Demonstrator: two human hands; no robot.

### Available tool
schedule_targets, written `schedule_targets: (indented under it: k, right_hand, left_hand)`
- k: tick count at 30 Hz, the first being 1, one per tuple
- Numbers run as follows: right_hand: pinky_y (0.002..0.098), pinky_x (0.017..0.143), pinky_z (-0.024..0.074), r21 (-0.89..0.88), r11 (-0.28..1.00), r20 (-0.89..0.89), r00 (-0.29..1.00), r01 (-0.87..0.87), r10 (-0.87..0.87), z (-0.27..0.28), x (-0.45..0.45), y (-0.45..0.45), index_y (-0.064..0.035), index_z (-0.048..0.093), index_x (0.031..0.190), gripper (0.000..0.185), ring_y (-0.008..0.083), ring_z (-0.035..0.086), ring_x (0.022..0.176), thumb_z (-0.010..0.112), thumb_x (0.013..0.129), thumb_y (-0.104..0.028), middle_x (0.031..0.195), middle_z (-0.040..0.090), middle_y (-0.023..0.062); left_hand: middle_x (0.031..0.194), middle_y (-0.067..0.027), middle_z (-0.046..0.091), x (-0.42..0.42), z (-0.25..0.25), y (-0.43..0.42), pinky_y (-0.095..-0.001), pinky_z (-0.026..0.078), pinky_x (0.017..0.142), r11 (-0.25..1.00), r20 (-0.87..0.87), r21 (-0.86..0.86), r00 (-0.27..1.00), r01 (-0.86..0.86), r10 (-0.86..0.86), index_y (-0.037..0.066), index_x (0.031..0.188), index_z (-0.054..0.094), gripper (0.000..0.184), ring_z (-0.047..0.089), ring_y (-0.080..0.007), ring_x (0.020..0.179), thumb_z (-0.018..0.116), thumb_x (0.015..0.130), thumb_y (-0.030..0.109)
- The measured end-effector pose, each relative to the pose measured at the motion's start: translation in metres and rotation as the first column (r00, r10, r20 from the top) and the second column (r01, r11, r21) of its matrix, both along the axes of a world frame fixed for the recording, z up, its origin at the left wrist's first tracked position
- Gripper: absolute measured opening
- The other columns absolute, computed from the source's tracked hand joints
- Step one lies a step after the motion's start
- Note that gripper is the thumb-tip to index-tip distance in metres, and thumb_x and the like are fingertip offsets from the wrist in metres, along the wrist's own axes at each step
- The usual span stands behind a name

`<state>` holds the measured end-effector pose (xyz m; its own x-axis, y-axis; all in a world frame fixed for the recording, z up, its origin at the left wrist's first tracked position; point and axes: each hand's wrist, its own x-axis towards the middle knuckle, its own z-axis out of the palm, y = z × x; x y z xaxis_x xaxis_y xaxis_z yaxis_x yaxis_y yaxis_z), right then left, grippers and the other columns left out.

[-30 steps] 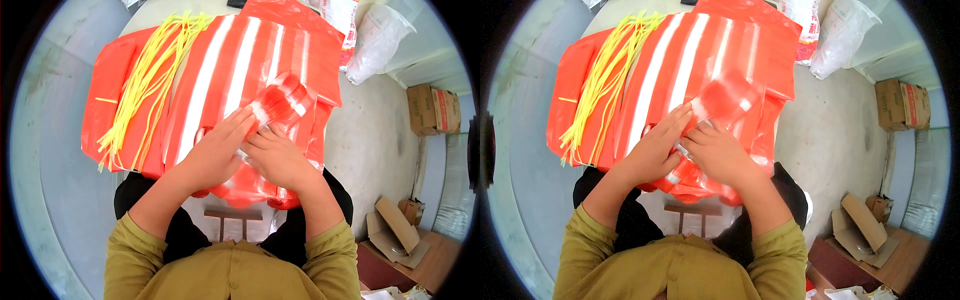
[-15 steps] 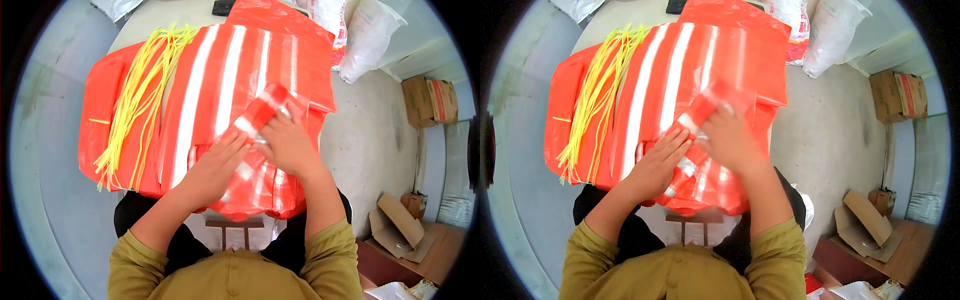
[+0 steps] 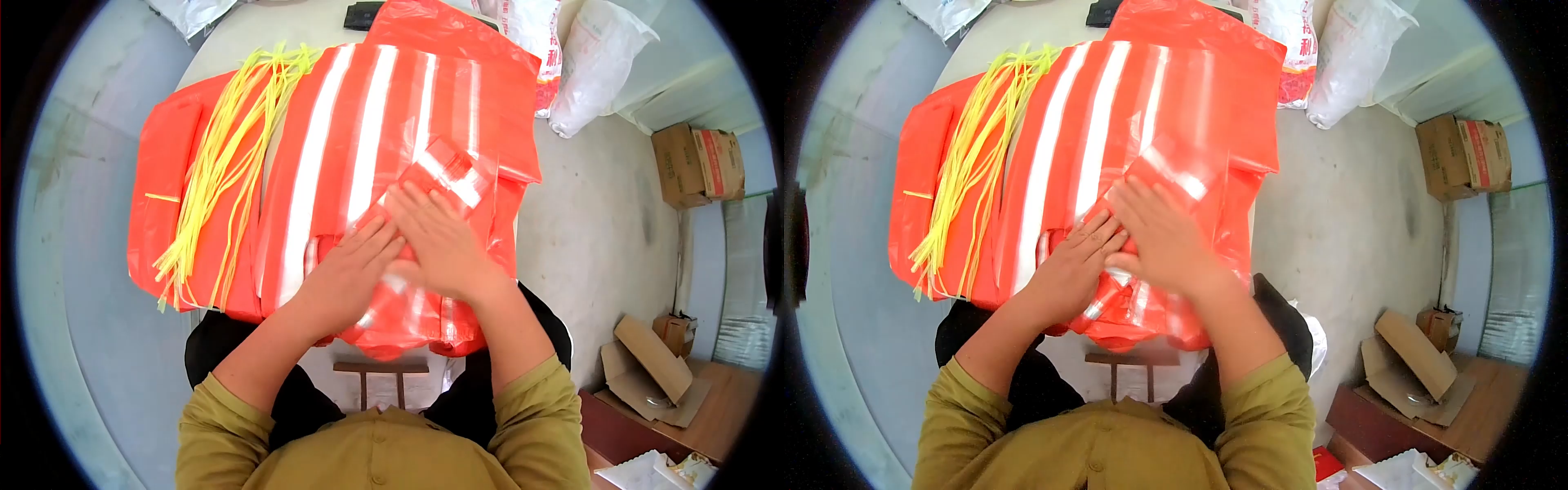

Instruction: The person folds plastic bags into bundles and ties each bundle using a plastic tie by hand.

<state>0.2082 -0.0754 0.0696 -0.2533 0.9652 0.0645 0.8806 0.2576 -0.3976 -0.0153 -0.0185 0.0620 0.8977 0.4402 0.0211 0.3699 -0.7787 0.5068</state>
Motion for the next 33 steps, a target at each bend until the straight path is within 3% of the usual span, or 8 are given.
schedule_targets:
  k: [13,14,20,23,26,29,32,33]
  right_hand:
    - [0.0574,0.131,0.0136,0.155,0.877,0.225,0.849,0.454,-0.479,0.004,0.031,0.022,-0.0060,0.050,0.157,0.074,0.0354,0.020,0.163,0.068,0.098,-0.047,0.175,0.026,0.0158]
    - [0.0575,0.129,0.0207,0.280,0.853,0.276,0.814,0.441,-0.511,0.002,0.030,0.021,-0.0076,0.054,0.154,0.068,0.0368,0.029,0.159,0.069,0.098,-0.042,0.170,0.037,0.0168]
    - [0.0512,0.105,0.0472,0.337,0.824,0.178,0.829,0.455,-0.530,0.021,0.022,0.013,-0.0073,0.063,0.139,0.048,0.0351,0.059,0.131,0.071,0.098,-0.031,0.136,0.067,0.0161]
    - [0.0467,0.091,0.0547,-0.257,0.729,0.204,0.773,0.635,-0.601,0.071,-0.005,0.016,-0.0062,0.067,0.131,0.039,0.0341,0.070,0.111,0.072,0.098,-0.025,0.116,0.073,0.0187]
    - [0.0444,0.086,0.0576,-0.238,0.754,0.246,0.789,0.612,-0.563,0.067,-0.012,0.007,-0.0058,0.064,0.137,0.039,0.0339,0.074,0.100,0.068,0.101,-0.019,0.105,0.075,0.0206]
    - [0.0421,0.099,0.0551,-0.145,0.879,-0.209,0.854,0.454,-0.476,0.038,0.002,-0.002,-0.0063,0.060,0.144,0.041,0.0342,0.071,0.117,0.062,0.104,-0.016,0.121,0.074,0.0215]
    - [0.0428,0.115,0.0460,-0.082,0.935,-0.493,0.802,0.344,-0.338,0.022,-0.001,0.004,-0.0048,0.059,0.147,0.043,0.0377,0.058,0.138,0.059,0.105,-0.013,0.145,0.062,0.0242]
    - [0.0441,0.118,0.0428,-0.012,0.939,-0.447,0.839,0.342,-0.311,0.022,-0.005,0.005,-0.0037,0.059,0.146,0.043,0.0391,0.053,0.142,0.061,0.104,-0.014,0.151,0.055,0.0245]
  left_hand:
    - [0.169,-0.0178,0.039,-0.001,0.003,0.001,-0.0503,0.025,0.131,1.000,0.031,0.000,0.999,0.018,-0.018,0.000,0.157,0.046,0.071,0.030,-0.0356,0.160,0.051,0.087,-0.011]
    - [0.169,-0.0178,0.038,-0.001,0.005,0.001,-0.0499,0.025,0.131,1.000,0.041,-0.020,0.999,0.017,-0.016,0.000,0.157,0.046,0.070,0.029,-0.0354,0.160,0.051,0.088,-0.010]
    - [0.174,-0.0180,0.029,-0.001,0.005,-0.002,-0.0524,0.023,0.131,0.997,0.016,-0.072,1.000,0.018,-0.017,0.000,0.160,0.041,0.068,0.023,-0.0360,0.163,0.054,0.093,-0.002]
    - [0.176,-0.0183,0.024,0.002,0.015,-0.012,-0.0566,0.020,0.130,0.986,0.023,-0.168,0.999,-0.023,0.027,0.000,0.162,0.038,0.067,0.019,-0.0394,0.163,0.056,0.098,0.008]
    - [0.176,-0.0224,0.020,0.003,0.009,-0.020,-0.0611,0.017,0.129,0.978,0.033,-0.206,0.998,-0.041,0.048,0.000,0.163,0.036,0.073,0.015,-0.0448,0.163,0.062,0.100,0.029]
    - [0.175,-0.0270,0.018,0.005,0.013,-0.032,-0.0645,0.016,0.128,0.972,0.078,-0.214,0.990,-0.100,0.119,0.000,0.162,0.036,0.082,0.014,-0.0487,0.162,0.066,0.098,0.040]
    - [0.173,-0.0302,0.017,0.005,0.010,-0.044,-0.0677,0.016,0.126,0.978,0.086,-0.152,0.984,-0.140,0.154,0.000,0.162,0.037,0.087,0.015,-0.0518,0.161,0.068,0.095,0.045]
    - [0.173,-0.0310,0.017,0.006,0.009,-0.046,-0.0687,0.017,0.126,0.982,0.084,-0.118,0.984,-0.149,0.159,0.000,0.162,0.037,0.087,0.015,-0.0527,0.160,0.069,0.094,0.046]
